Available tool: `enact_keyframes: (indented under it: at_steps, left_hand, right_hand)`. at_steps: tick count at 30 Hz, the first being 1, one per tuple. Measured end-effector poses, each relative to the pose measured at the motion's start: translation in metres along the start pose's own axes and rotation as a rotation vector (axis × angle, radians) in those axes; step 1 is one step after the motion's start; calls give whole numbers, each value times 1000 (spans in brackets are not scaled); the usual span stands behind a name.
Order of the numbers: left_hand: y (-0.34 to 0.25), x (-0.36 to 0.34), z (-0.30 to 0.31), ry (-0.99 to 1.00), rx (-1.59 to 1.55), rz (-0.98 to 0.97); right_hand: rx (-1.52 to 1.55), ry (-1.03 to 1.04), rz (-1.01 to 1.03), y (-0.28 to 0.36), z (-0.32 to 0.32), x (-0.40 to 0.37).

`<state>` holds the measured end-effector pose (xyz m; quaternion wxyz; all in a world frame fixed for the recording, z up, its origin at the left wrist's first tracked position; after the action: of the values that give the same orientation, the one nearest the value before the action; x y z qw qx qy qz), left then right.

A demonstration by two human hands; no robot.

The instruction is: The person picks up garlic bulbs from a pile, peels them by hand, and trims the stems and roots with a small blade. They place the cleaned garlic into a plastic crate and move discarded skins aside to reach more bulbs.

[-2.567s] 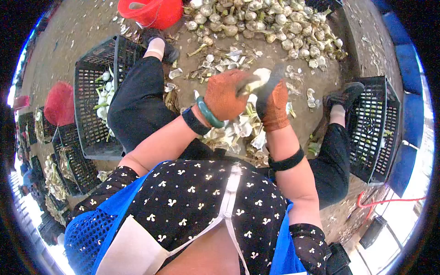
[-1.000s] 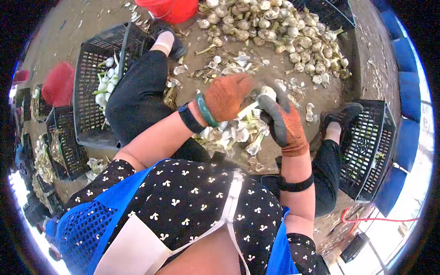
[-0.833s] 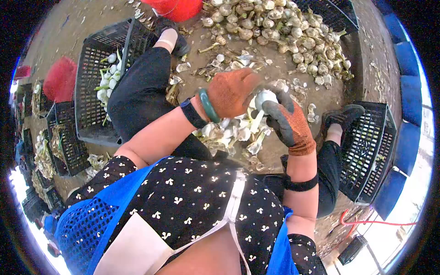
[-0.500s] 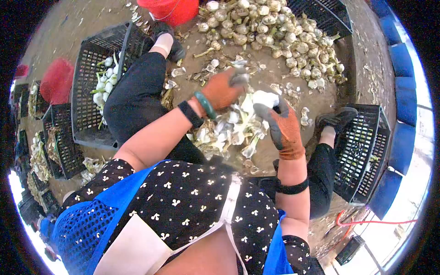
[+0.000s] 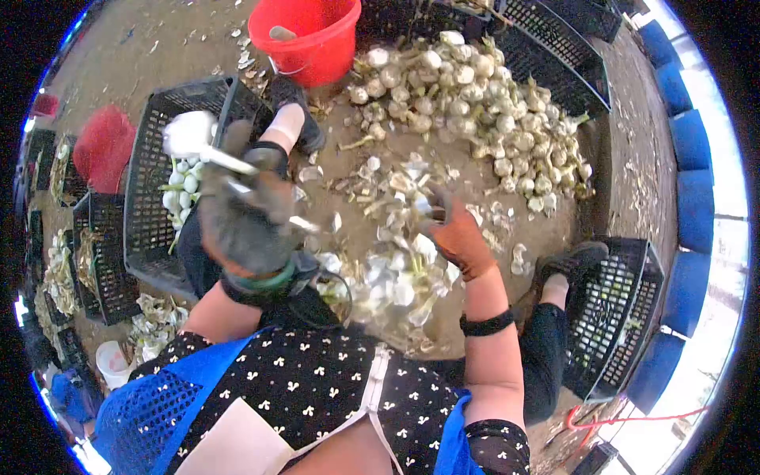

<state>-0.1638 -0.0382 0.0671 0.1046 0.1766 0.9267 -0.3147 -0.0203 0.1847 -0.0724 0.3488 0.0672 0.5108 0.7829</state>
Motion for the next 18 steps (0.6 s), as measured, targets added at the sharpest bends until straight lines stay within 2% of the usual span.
enact_keyframes:
  at_steps: [2, 3, 4, 5, 7, 8, 9, 10, 12, 13, 14, 16, 17, 18]
  left_hand:
    - [3, 12, -2, -28, 63, -4]
    - [7, 19, 1, -53, 126, 0]
    - [41, 25, 36, -113, 393, 197]
    - [66, 22, 50, -146, 499, 405]
    - [84, 22, 63, -233, 559, 418]
    - [88, 24, 56, -88, 698, 435]
    - [89, 27, 54, -111, 712, 469]
    - [88, 26, 47, -141, 726, 510]
    - [91, 32, 44, -187, 727, 506]
    - [91, 33, 46, -220, 726, 502]
    - [91, 34, 44, -222, 722, 509]
    - [95, 31, 46, -174, 861, 580]
    - [96, 30, 51, -177, 858, 592]
    - [93, 36, 49, -54, 1018, 458]
  right_hand:
    - [-462, -164, 235, 6, 6, 43]
    - [-465, -151, 244, -3, -1, 68]
    - [-575, -189, 277, -11, -6, 97]
    - [-685, -235, 312, -11, -10, 125]
    - [-692, -297, 310, -12, -29, 168]
    - [-703, -357, 292, -13, -37, 186]
    - [-882, -273, 278, -25, -55, 206]
    - [-876, -258, 278, -20, -63, 212]
    - [-1068, -103, 306, -8, -79, 216]
    - [-1158, -153, 146, -20, -70, 223]
    - [-1165, -148, 142, -36, -68, 227]
    - [-1244, -54, 417, -60, -83, 225]
    - [-417, -160, 59, -59, -61, 209]
    - [416, -249, -289, -65, -50, 187]
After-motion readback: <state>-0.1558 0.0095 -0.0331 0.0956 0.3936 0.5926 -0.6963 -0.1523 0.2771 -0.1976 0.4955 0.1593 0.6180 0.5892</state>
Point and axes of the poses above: each hand's wrist, its own x-axis towards the middle knuckle, its own z-axis out of the back of the hand, y = z × x, the point moved 10 cm from there along x, towards the middle knuckle, and after that the axes turned 15 degrees about -y, right-handed, at the moved point
